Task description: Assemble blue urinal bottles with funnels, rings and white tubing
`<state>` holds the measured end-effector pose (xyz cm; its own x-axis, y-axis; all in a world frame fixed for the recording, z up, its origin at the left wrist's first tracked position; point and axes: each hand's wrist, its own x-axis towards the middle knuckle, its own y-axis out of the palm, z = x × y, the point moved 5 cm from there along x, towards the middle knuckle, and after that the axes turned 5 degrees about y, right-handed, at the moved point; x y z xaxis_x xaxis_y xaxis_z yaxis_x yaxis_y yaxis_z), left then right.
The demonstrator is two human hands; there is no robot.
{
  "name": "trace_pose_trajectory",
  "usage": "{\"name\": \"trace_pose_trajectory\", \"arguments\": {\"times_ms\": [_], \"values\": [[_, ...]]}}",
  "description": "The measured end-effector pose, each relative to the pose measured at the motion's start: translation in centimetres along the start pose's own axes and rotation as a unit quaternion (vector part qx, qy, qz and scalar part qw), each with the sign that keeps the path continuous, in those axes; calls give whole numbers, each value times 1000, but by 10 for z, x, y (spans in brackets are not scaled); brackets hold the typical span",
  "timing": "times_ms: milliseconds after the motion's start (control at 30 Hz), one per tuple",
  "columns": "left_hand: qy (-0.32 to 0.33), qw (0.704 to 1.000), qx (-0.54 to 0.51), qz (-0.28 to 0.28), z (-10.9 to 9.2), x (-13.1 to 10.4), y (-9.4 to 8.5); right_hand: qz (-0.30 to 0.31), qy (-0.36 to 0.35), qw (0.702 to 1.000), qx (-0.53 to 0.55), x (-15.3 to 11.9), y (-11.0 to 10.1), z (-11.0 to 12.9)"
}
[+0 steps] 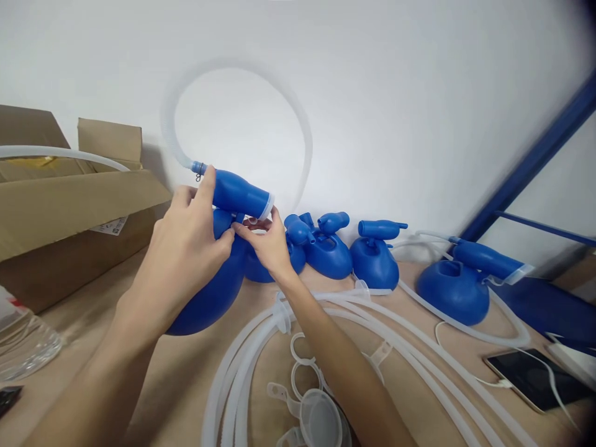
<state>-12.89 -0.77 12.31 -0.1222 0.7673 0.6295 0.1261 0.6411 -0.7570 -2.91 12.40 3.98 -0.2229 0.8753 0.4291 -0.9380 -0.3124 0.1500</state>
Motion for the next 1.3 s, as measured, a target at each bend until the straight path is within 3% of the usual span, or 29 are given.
{"name": "trace_pose_trajectory", "arguments": {"times_ms": [367,567,700,933,1100,1300], "values": [[12,1000,8,10,6,11,15,119,5,989,89,10,-12,-16],[26,999,-16,-42,2,8,8,98,-37,992,75,7,-15,-2],[30,998,-26,-39,-1,7,9,54,-24,996,59,10,-21,3],[40,998,-23,-33,-4,5,10,98,-6,994,54,19,-37,3],[23,1000,-19,0,-12,1,9,84,8,994,74,21,-42,0],[39,999,-10,-13,-13,-1,9,93,42,991,84,19,-41,0]]}}
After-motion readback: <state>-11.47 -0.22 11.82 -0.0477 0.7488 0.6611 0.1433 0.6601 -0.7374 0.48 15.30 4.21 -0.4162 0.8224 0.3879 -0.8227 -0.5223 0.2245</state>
